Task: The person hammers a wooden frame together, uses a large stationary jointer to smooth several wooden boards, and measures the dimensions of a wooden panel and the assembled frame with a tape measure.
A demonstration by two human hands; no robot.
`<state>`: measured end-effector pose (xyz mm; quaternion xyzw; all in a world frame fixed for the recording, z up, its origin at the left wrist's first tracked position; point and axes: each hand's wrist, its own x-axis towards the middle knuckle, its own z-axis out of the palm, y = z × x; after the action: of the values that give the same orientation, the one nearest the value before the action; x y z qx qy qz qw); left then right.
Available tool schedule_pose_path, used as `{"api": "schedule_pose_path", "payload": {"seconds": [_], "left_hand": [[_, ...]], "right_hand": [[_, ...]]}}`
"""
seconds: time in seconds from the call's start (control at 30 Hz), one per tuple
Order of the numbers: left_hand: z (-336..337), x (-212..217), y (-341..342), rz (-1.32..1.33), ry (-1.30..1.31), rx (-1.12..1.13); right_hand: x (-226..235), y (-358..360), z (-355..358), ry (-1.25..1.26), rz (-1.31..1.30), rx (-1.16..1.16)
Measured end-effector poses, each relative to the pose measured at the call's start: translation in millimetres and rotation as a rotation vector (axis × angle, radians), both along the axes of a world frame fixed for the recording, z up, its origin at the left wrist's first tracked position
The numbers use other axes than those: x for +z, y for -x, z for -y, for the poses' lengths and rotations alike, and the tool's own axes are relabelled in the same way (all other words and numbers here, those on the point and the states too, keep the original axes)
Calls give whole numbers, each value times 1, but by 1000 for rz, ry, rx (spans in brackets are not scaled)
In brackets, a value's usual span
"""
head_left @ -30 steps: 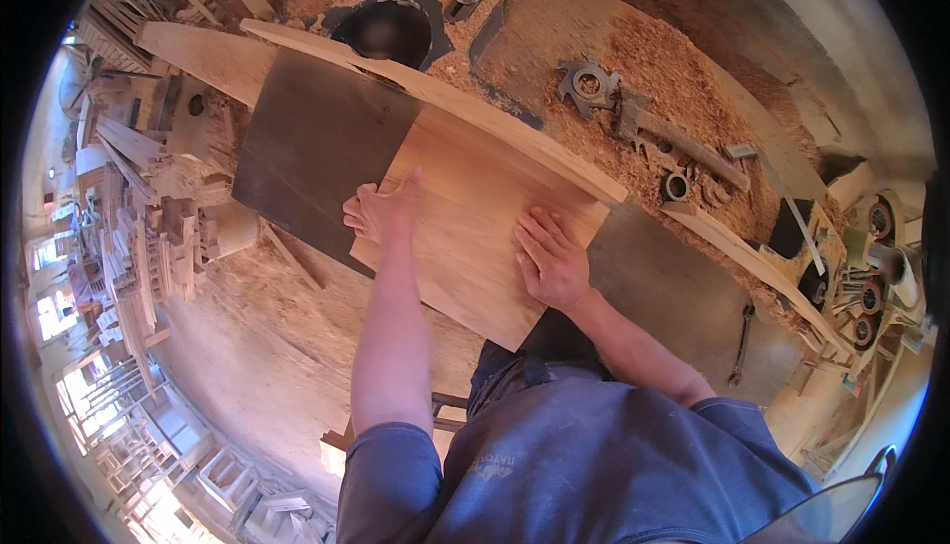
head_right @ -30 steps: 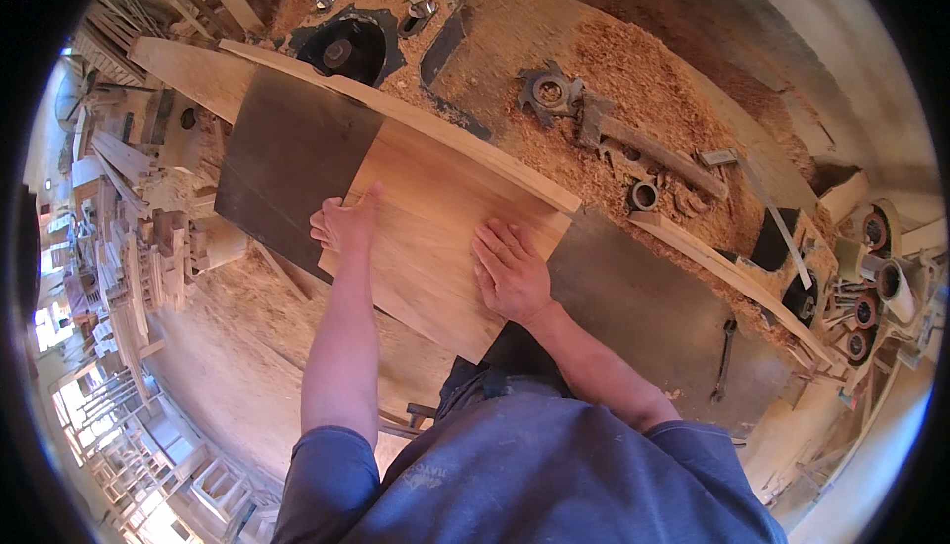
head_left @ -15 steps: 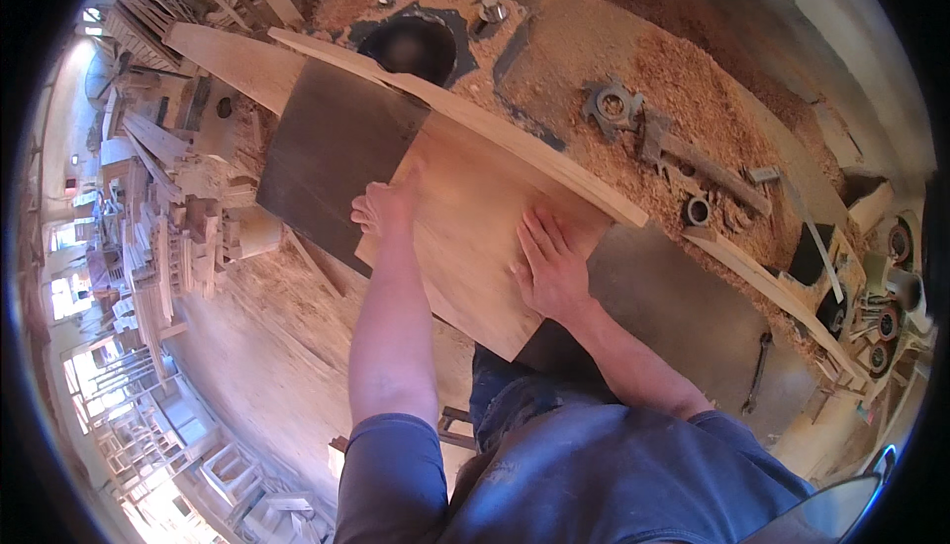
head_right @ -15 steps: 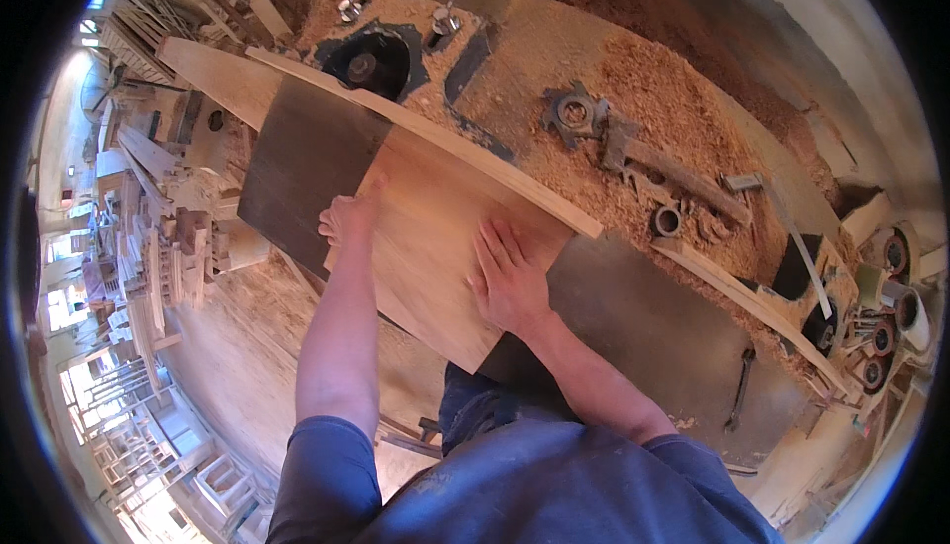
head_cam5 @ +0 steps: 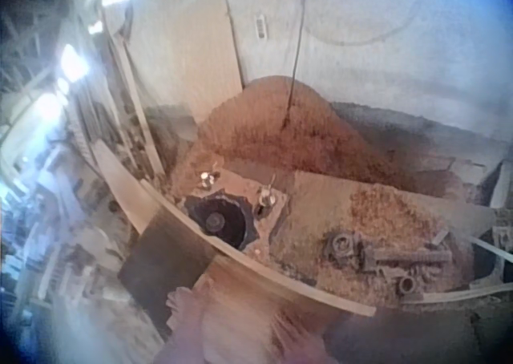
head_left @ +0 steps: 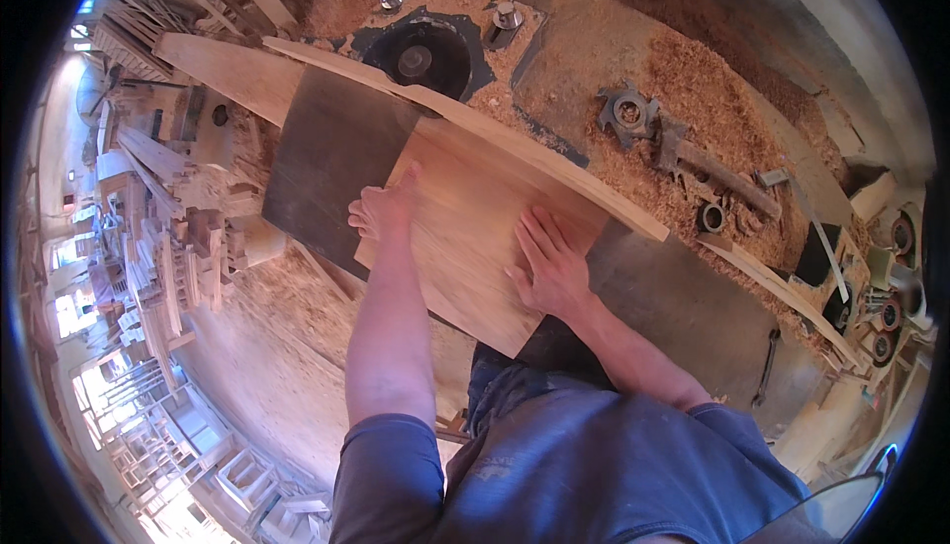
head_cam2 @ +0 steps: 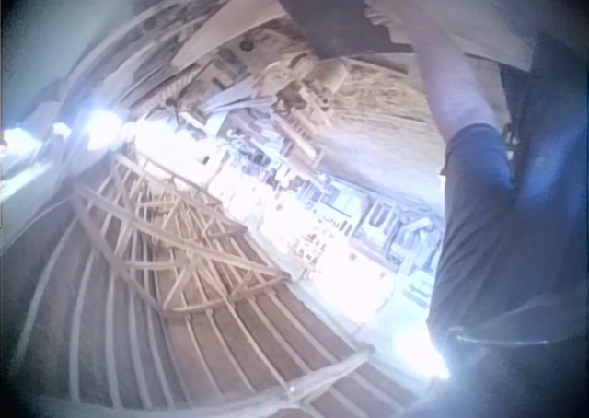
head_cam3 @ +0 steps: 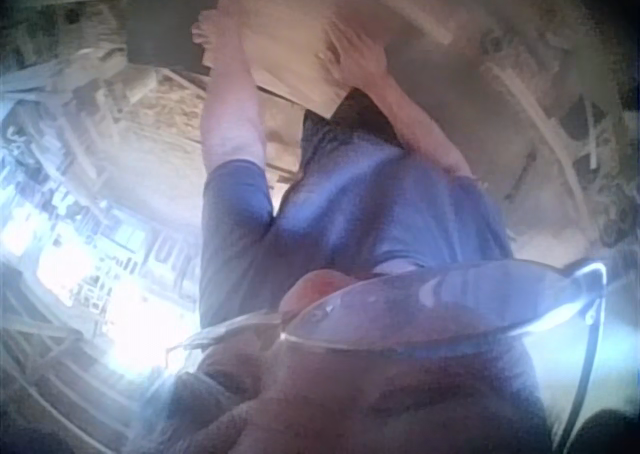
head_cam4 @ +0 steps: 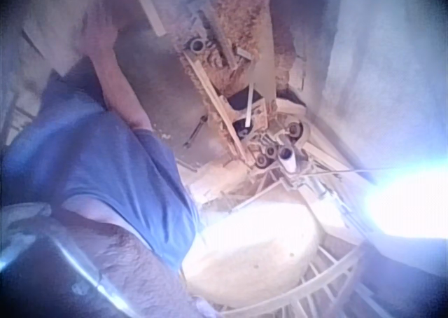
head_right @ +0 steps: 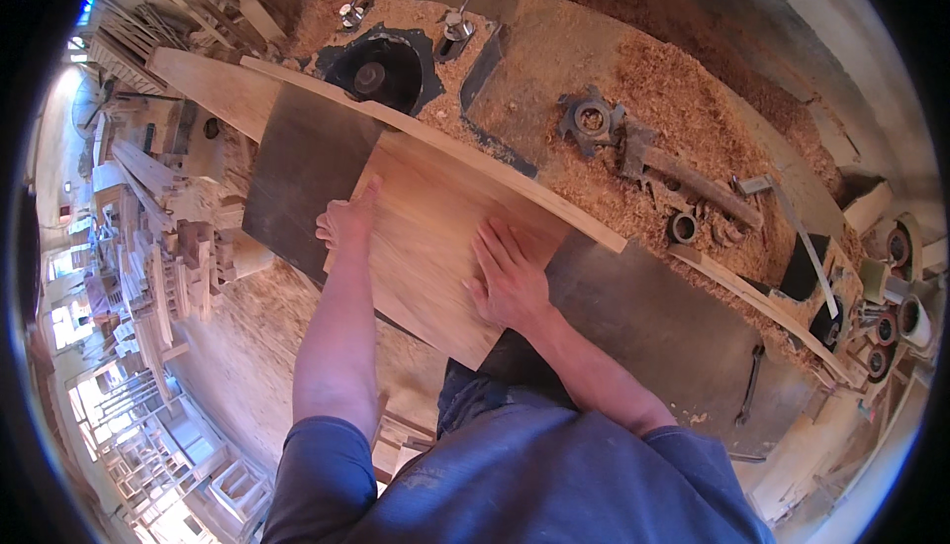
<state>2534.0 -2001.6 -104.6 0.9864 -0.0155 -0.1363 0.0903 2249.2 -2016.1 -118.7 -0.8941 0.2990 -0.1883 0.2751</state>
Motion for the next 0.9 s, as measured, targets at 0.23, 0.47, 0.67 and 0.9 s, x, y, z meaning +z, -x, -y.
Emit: {"api": "schedule_pose_path", "payload": {"seconds": [0.23,0.47,0.67,0.9], "left_hand": [[1,-6,-36,12,-11,7],[3,-10,-73,-11,-31,1],[4,-14,-112,0,-11,-17],[7,-26,-166,65,-45,-3]], "right_hand": [[-18,-29,2,18,153,9],[-21,-64,8,83,158,27],[-24,-98,12,92,154,47],[-19,-144,19,59,187,48]]}}
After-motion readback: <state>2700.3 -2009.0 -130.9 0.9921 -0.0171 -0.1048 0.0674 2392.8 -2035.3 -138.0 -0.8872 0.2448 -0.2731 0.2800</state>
